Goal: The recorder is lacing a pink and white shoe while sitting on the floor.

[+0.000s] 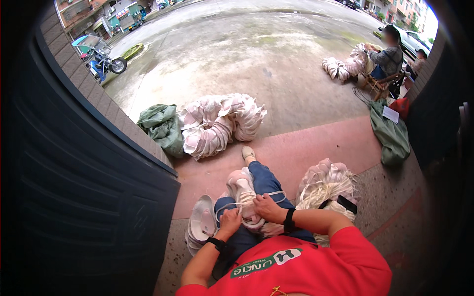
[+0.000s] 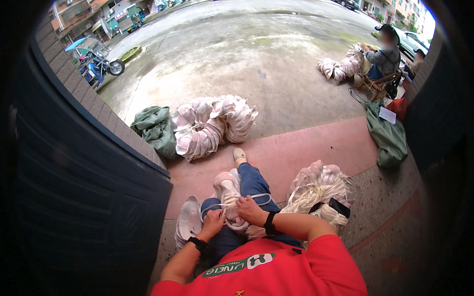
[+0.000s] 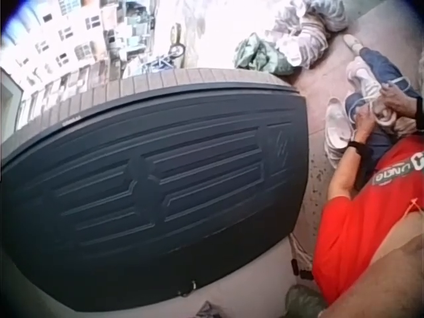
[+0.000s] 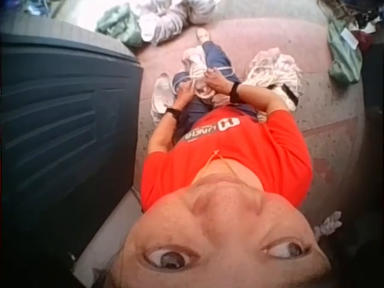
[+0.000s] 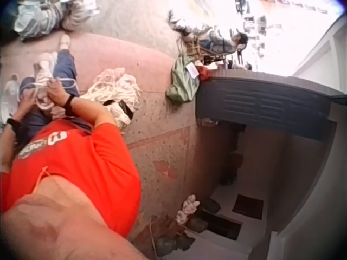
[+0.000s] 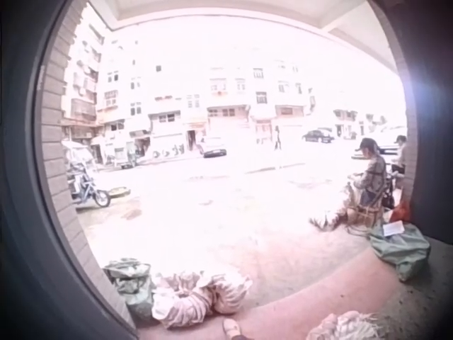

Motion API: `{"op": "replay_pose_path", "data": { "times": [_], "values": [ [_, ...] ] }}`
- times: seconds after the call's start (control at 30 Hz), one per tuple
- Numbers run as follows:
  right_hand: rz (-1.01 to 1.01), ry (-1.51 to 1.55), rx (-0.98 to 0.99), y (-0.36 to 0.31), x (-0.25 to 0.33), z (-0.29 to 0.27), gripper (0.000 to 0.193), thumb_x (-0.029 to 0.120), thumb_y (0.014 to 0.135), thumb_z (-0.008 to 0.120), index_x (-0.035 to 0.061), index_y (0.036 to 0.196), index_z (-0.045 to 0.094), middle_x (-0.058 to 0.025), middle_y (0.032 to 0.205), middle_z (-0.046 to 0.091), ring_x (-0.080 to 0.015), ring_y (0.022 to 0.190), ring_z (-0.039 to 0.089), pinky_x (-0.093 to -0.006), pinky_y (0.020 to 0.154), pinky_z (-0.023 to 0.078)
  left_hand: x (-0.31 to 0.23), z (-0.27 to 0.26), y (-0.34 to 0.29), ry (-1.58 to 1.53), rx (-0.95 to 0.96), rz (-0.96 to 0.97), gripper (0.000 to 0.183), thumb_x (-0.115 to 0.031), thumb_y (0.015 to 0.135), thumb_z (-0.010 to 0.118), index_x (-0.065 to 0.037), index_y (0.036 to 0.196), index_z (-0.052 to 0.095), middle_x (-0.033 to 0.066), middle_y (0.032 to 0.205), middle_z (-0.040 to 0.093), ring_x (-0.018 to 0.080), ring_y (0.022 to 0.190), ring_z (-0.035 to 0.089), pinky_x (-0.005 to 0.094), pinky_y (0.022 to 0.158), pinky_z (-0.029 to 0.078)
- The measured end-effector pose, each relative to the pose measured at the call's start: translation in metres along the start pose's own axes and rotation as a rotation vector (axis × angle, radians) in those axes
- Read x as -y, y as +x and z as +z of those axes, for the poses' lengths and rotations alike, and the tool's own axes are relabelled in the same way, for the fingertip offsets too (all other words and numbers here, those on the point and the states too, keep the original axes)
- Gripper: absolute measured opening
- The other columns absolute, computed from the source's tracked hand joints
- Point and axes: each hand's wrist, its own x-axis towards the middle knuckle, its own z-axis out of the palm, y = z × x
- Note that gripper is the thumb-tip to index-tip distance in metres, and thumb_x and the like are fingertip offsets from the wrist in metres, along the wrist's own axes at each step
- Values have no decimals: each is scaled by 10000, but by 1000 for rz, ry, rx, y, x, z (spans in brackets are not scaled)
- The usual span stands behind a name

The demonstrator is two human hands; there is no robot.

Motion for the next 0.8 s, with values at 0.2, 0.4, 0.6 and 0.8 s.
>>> {"op": "replay_pose_path", "data": {
  "times": [0.2, 0.4, 0.6, 0.8],
  "values": [
    [-143, 313, 7, 12, 24, -19, 155, 172, 720, 502, 104, 854, 543, -65, 874, 484, -206, 842, 491, -343, 631, 379, 25, 6, 11, -233, 115, 32, 230, -242, 775, 532, -51, 871, 615, 186, 824, 601, 351, 799, 564, 437, 700, 448],
    [66, 933, 254, 12, 21, -8, 153, 124, 749, 529, 41, 878, 527, -197, 687, 538, -357, 685, 555, -402, 599, 436, 19, 6, 12, -257, 93, -9, 222, -235, 784, 509, -48, 801, 628, 200, 755, 594, 360, 740, 572, 432, 673, 458],
    [16, 1050, 249, 18, 35, -2, 114, 135, 737, 538, 23, 754, 548, -192, 685, 542, -351, 669, 549, -405, 590, 428, 18, 4, 14, -186, 72, -17, 225, -218, 787, 516, -24, 796, 630, 177, 746, 606, 330, 718, 592, 387, 661, 464],
    [468, 1004, 310, 19, 13, 26, 234, 214, 739, 519, 1, 675, 590, -212, 659, 567, -346, 636, 569, -407, 581, 443, 14, -1, 12, -224, 27, 20, 185, -202, 774, 537, -43, 762, 629, 193, 733, 594, 359, 711, 570, 435, 651, 455]
  ]
}}
